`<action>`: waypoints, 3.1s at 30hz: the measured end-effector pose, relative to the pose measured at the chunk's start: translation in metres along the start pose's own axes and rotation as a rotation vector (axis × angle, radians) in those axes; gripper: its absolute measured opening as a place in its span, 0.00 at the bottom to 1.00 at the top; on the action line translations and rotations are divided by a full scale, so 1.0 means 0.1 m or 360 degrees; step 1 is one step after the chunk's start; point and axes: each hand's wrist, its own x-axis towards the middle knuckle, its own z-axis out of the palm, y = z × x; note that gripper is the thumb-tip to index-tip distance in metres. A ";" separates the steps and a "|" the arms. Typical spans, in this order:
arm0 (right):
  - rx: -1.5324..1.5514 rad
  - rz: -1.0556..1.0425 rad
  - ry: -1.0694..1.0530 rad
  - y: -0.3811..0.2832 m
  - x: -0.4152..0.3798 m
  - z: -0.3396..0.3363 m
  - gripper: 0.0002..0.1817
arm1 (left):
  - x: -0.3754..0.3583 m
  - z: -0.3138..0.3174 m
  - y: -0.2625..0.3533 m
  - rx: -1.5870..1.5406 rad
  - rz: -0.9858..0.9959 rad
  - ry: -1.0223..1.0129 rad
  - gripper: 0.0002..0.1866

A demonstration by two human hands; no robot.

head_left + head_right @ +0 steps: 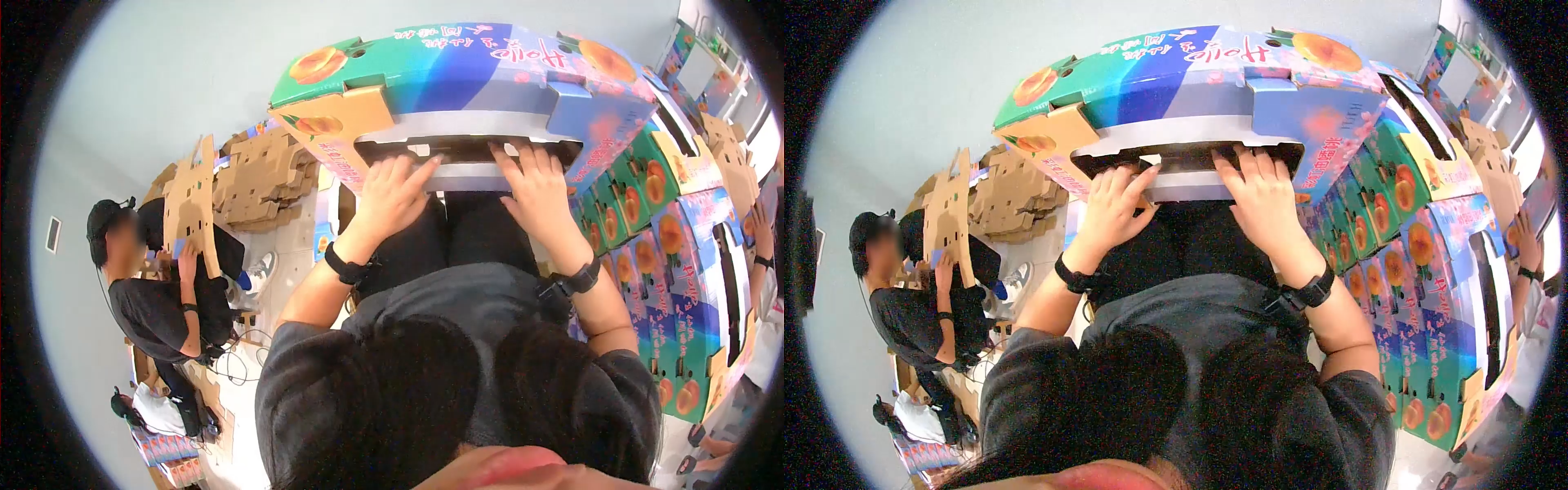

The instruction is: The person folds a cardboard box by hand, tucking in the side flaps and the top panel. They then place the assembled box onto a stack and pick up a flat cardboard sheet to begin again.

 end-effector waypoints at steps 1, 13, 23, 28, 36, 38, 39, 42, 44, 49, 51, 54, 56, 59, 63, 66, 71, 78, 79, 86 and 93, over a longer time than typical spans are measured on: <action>-0.0070 -0.0031 0.0029 0.01 0.00 0.03 0.46 | -0.01 0.00 0.01 0.0006 -0.0011 -0.0003 0.43; -0.0219 -0.0286 0.0189 0.18 0.08 0.05 0.39 | -0.03 -0.05 0.04 -0.0015 0.0062 0.0125 0.40; 0.0497 -0.0503 -0.0267 0.00 0.33 -0.77 0.60 | 0.11 -0.75 0.12 -0.0166 -0.0171 0.0174 0.41; 0.0654 -0.0556 -0.0312 0.08 0.35 -0.43 0.61 | 0.05 -0.39 -0.03 -0.0150 -0.0193 0.0140 0.27; 0.0322 -0.0267 0.0084 -0.12 0.40 -0.01 0.41 | 0.07 -0.22 -0.18 -0.0178 -0.0274 0.0226 0.18; 0.0283 -0.0181 0.0268 -0.15 0.40 0.11 0.35 | 0.08 -0.20 -0.14 -0.0152 -0.0278 0.0256 0.16; 0.0297 -0.0185 0.0327 -0.15 0.40 0.12 0.32 | 0.09 -0.20 -0.12 -0.0140 -0.0280 0.0273 0.16; 0.0296 -0.0177 0.0405 -0.19 0.43 0.13 0.28 | 0.08 -0.21 -0.09 -0.0113 -0.0295 0.0294 0.14; 0.0281 -0.0170 0.0444 -0.19 0.44 0.15 0.27 | 0.08 -0.19 -0.12 -0.0104 -0.0310 0.0260 0.14; 0.0310 -0.0155 0.0513 -0.18 0.49 0.26 0.22 | 0.08 -0.15 -0.16 -0.0087 -0.0347 0.0242 0.13; 0.0321 -0.0146 0.0519 -0.19 0.50 0.28 0.19 | 0.08 -0.14 -0.18 -0.0121 -0.0369 0.0230 0.13; 0.0354 -0.0078 0.0505 -0.21 0.51 0.29 0.17 | 0.08 -0.15 -0.18 -0.0106 -0.0405 0.0210 0.12; 0.0369 -0.0047 0.0496 -0.22 0.52 0.30 0.16 | 0.08 -0.14 -0.20 -0.0120 -0.0427 0.0183 0.13; 0.0373 -0.0049 0.0465 -0.21 0.54 0.32 0.16 | 0.10 -0.10 -0.25 -0.0166 -0.0437 0.0191 0.14; 0.0357 -0.0059 0.0454 -0.19 0.56 0.34 0.18 | 0.16 -0.13 -0.27 -0.0259 -0.0522 0.0134 0.15; 0.0343 -0.0076 0.0480 -0.24 0.52 0.27 0.18 | 0.13 -0.17 -0.19 -0.0213 -0.0462 0.0217 0.16; 0.0326 -0.0020 0.0464 -0.30 0.41 0.19 0.16 | 0.09 -0.19 -0.14 -0.0140 -0.0456 0.0150 0.16; 0.0384 -0.0212 0.0454 -0.32 0.30 -0.01 0.23 | -0.10 -0.28 0.08 -0.0055 -0.0447 0.0291 0.11; 0.0415 -0.0290 0.0523 -0.33 0.30 -0.09 0.24 | -0.16 -0.27 0.11 -0.0052 -0.0447 0.0301 0.10; 0.0078 -0.0289 0.1345 -0.19 0.40 -1.14 0.13 | -0.39 -0.26 0.22 -0.0010 -0.0330 0.0449 0.09; 0.0173 -0.0164 0.1044 0.03 0.58 -1.17 0.10 | -0.58 -0.20 0.27 0.0029 -0.0232 0.0542 0.11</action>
